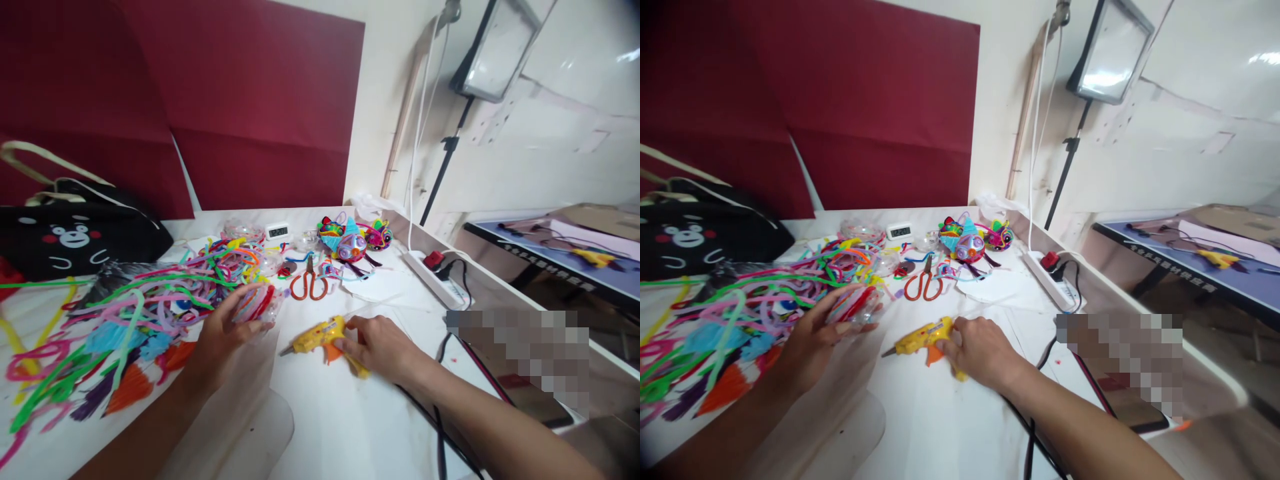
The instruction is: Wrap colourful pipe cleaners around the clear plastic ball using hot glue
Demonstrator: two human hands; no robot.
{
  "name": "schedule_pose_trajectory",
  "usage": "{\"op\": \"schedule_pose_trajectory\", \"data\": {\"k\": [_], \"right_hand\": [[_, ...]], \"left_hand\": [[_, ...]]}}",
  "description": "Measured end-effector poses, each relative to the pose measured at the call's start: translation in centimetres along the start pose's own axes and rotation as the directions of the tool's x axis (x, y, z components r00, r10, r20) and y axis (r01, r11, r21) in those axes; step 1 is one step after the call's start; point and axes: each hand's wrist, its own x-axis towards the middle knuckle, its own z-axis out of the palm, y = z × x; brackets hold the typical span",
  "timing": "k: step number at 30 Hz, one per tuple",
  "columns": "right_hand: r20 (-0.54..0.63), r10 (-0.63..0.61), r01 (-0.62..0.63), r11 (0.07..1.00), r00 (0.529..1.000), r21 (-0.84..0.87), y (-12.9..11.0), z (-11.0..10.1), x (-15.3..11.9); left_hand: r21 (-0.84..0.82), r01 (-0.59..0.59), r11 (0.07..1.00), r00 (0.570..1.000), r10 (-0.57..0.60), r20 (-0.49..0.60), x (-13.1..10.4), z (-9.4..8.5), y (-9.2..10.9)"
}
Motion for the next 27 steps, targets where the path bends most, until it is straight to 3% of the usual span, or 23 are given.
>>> {"op": "schedule_pose_trajectory", "data": {"k": [7,11,16,23,27], "right_hand": [[-0.08,0.023,-0.025,1.0,0.997,-0.018,-0.3,-0.4,0.1],[-0.107,-0.022,0.027,0.998,0.994,0.049,-0.6,-0.4,0.4],[-0.112,-0.066,0.066,0.998,0.991,0.0,-0.5,-1.7,1.4],[-0.165,-0.069,0.041,0.985,0.984,-0.166,0.2,-5.6,6.0],[-0.165,-0.05,0.003,0.962,0.985,-0.272,0.4,-5.5,9.5]], "left_hand": [[0.022,0.023,1.0,1.0,-0.023,0.009,0.2,0.1,-0.9],[0.002,0.046,0.999,0.998,-0.046,0.041,0.4,0.1,-1.6],[0.01,0.022,1.0,0.998,-0.023,0.063,0.4,0.2,-1.9],[0.02,-0.013,1.0,0.999,0.012,0.034,0.5,0.6,-1.9],[0.012,-0.013,1.0,1.0,0.013,0.025,0.3,0.8,-1.5]]}}
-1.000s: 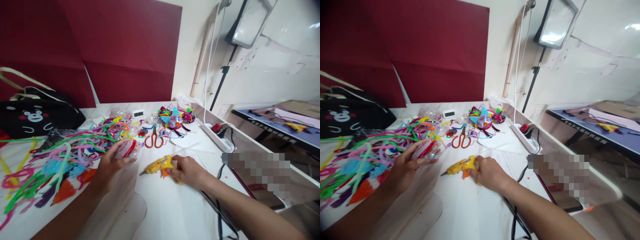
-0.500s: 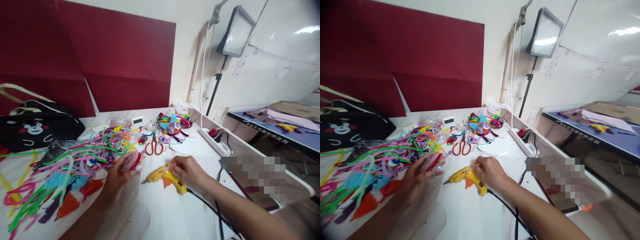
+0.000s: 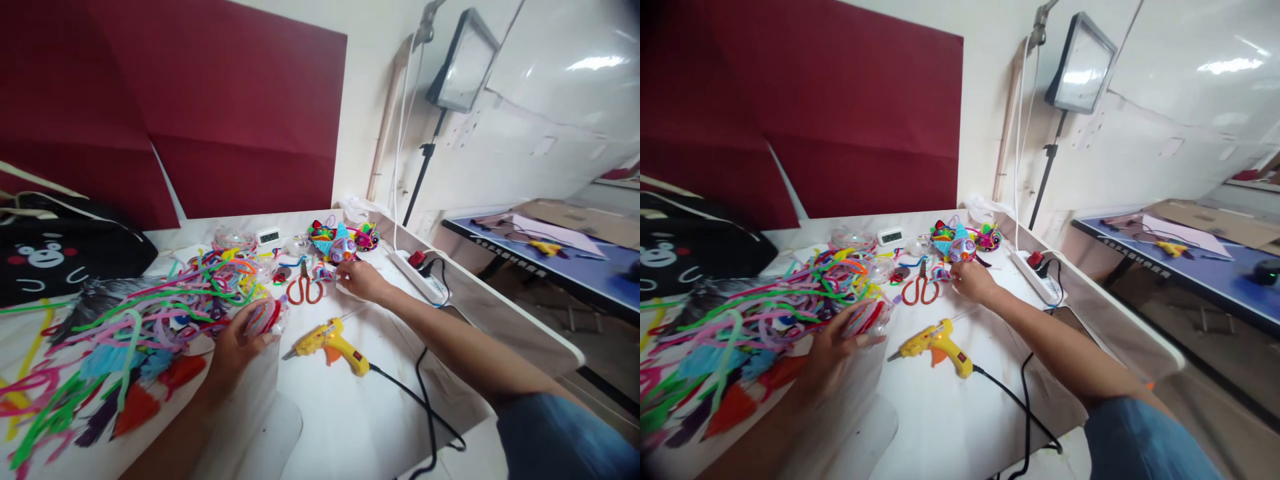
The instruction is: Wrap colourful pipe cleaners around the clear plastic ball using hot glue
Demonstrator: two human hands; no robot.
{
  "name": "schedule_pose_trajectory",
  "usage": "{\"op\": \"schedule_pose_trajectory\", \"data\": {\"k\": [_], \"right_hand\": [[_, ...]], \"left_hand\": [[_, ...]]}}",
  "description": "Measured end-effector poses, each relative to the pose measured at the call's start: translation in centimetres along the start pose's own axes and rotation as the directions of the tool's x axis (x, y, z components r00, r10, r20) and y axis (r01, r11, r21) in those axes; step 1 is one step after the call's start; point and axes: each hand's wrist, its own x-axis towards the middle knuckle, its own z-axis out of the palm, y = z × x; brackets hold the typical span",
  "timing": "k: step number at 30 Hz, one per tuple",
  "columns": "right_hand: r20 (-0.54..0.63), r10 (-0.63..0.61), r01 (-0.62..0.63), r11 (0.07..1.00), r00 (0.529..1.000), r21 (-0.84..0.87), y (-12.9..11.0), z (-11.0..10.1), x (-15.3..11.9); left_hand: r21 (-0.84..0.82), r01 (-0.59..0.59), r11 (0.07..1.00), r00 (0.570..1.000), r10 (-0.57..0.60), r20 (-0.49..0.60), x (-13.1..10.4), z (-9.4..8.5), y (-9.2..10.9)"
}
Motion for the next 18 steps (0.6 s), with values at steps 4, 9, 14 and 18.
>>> {"op": "schedule_pose_trajectory", "data": {"k": [4,9,14,18], "right_hand": [[0.07,0.027,-0.021,0.996,0.997,-0.087,-0.3,2.0,2.3],[0.104,0.06,-0.043,0.987,0.993,-0.152,-0.5,3.6,3.6],[0.039,0.034,-0.03,0.993,0.999,-0.11,-0.7,2.8,4.0],[-0.06,-0.052,0.054,0.998,0.997,0.032,-1.6,1.2,3.6]], "left_hand": [[-0.011,-0.006,1.0,1.0,0.006,-0.02,-0.3,0.2,0.6],[-0.015,0.002,1.0,0.999,-0.003,-0.047,-0.4,0.1,1.0],[-0.029,0.001,1.0,0.999,-0.002,-0.046,-0.2,-0.1,0.7],[-0.073,-0.003,0.997,0.999,0.001,-0.034,0.1,-0.5,0.2]]}}
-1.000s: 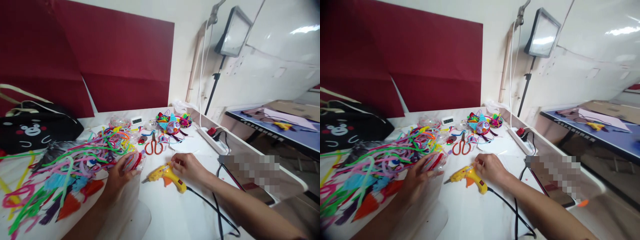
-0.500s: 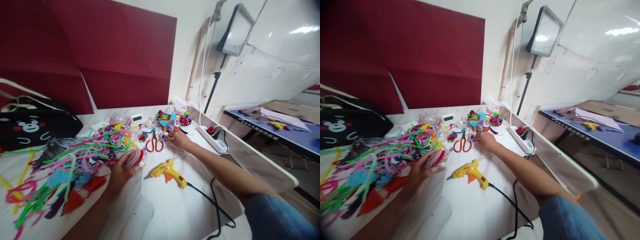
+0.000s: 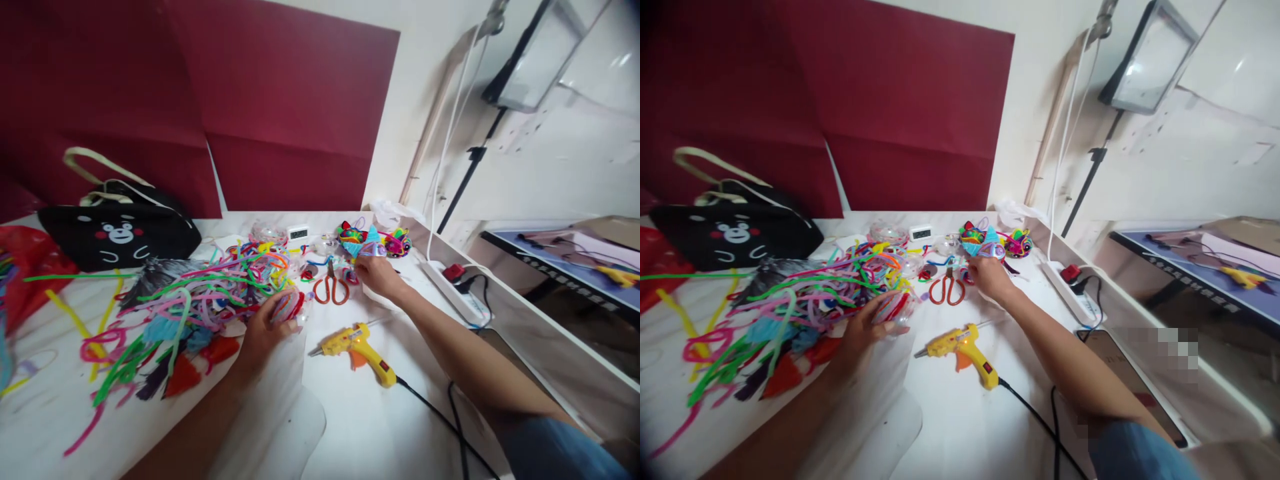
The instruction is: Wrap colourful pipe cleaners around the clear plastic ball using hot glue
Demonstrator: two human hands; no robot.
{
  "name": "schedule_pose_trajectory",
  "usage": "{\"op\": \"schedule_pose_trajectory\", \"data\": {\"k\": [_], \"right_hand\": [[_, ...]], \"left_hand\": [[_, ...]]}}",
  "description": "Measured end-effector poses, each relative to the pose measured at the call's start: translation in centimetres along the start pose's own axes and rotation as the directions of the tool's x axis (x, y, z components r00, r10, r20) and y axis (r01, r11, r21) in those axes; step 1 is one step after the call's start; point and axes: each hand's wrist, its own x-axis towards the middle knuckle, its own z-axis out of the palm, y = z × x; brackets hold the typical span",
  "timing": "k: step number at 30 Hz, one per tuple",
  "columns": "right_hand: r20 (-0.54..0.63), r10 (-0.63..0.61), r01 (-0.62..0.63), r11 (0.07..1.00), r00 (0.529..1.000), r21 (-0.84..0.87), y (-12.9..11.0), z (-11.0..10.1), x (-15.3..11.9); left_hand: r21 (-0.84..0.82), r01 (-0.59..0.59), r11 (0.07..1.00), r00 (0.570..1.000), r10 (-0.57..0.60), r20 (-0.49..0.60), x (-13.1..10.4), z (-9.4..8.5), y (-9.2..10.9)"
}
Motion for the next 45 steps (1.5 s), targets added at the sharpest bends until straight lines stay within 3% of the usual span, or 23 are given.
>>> {"op": "schedule_pose_trajectory", "data": {"k": [5,8,10,15,24,37,42,45], "right_hand": [[-0.029,-0.148,0.15,0.956,0.989,0.251,-2.0,-1.0,-1.7],[-0.118,-0.244,0.271,0.829,0.962,0.489,-3.2,-1.2,-3.1],[-0.145,-0.256,0.292,0.758,0.956,0.584,-3.8,-1.3,-3.8],[-0.104,-0.275,0.274,0.702,0.956,0.657,-5.1,-1.6,-5.0],[-0.108,-0.29,0.295,0.746,0.951,0.597,-5.6,-0.7,-5.7],[-0.107,-0.359,0.348,0.722,0.927,0.598,-6.9,-2.3,-6.0],[-0.07,-0.359,0.345,0.798,0.931,0.495,-6.2,-2.0,-5.6],[0.007,-0.306,0.282,0.885,0.952,0.37,-5.5,-1.7,-4.7]], "left_hand": [[-0.05,0.037,0.998,0.999,-0.035,0.03,0.6,-0.7,-0.8],[-0.067,0.072,0.995,0.995,-0.068,0.069,0.5,-0.7,-0.7],[-0.085,0.102,0.991,0.992,-0.095,0.081,0.2,-0.6,-0.3],[-0.13,0.17,0.977,0.985,-0.164,0.06,-0.2,0.1,0.6],[-0.138,0.186,0.973,0.983,-0.182,0.035,-0.3,0.4,1.2],[-0.067,0.116,0.991,0.992,-0.113,0.051,-0.8,0.4,0.9],[-0.054,0.098,0.994,0.994,-0.096,0.043,-0.7,0.0,0.5],[-0.058,0.083,0.995,0.996,-0.081,0.026,-0.5,0.1,0.5]]}}
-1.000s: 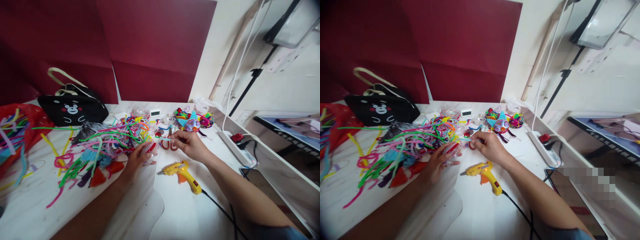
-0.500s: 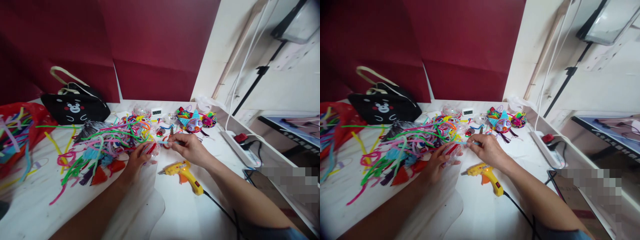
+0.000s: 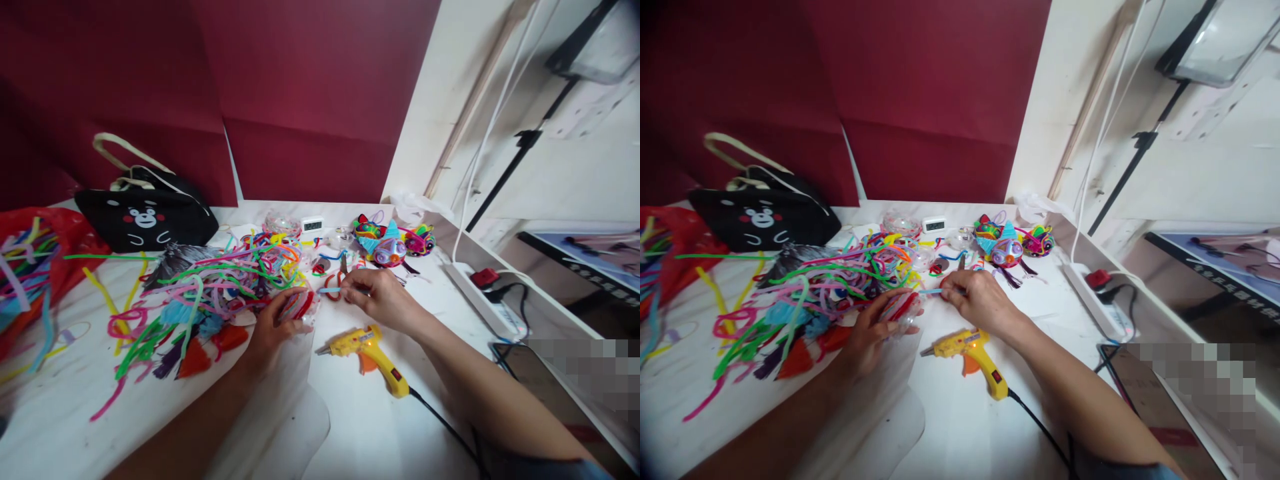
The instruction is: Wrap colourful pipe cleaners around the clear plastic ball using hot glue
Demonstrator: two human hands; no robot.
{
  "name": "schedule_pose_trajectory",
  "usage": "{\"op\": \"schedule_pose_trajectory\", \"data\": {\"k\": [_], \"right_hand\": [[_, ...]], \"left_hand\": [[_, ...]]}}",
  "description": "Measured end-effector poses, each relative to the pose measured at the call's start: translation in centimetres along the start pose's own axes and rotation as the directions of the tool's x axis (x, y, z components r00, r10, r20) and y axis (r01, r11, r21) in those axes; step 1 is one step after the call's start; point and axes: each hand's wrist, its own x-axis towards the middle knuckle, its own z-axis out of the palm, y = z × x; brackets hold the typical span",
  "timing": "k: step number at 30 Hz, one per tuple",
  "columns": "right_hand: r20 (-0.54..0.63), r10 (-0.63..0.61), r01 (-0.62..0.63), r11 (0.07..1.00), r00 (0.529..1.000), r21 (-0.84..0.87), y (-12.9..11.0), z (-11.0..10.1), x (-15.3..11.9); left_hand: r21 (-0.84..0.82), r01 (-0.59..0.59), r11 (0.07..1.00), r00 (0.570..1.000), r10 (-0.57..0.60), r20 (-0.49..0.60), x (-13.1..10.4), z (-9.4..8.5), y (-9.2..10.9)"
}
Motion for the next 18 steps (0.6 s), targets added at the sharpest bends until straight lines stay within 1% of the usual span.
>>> {"op": "schedule_pose_trajectory", "data": {"k": [2,4,7,9,11,13,15,18], "right_hand": [[0.035,0.08,-0.074,0.986,0.996,-0.146,0.7,0.0,0.6],[0.053,0.137,-0.118,0.957,0.989,-0.264,1.4,0.1,1.1],[0.079,0.16,-0.127,0.94,0.984,-0.317,2.0,0.1,1.4],[0.089,0.159,-0.12,0.933,0.983,-0.339,2.0,-0.1,1.0],[0.1,0.162,-0.115,0.922,0.982,-0.371,1.7,-0.4,0.0],[0.131,0.185,-0.118,0.907,0.974,-0.404,1.3,-0.7,-1.6],[0.193,0.232,-0.141,0.908,0.953,-0.395,1.0,-0.7,-3.5],[0.259,0.298,-0.178,0.898,0.919,-0.402,1.0,-0.1,-6.6]], "left_hand": [[-0.001,-0.005,1.0,1.0,0.005,-0.005,0.1,0.1,0.1],[-0.011,-0.006,1.0,1.0,0.006,-0.009,0.2,0.2,0.2],[-0.028,0.004,1.0,1.0,-0.004,-0.014,0.3,0.3,0.1],[-0.029,0.023,0.999,1.0,-0.024,-0.008,0.4,0.2,0.0],[-0.032,0.043,0.999,0.999,-0.043,-0.007,0.5,0.2,-0.1],[-0.041,0.055,0.998,0.998,-0.055,-0.011,0.5,0.2,-0.2],[-0.049,0.059,0.997,0.998,-0.059,-0.017,0.5,0.2,-0.2],[-0.065,0.068,0.996,0.997,-0.069,-0.018,0.5,0.4,-0.1]]}}
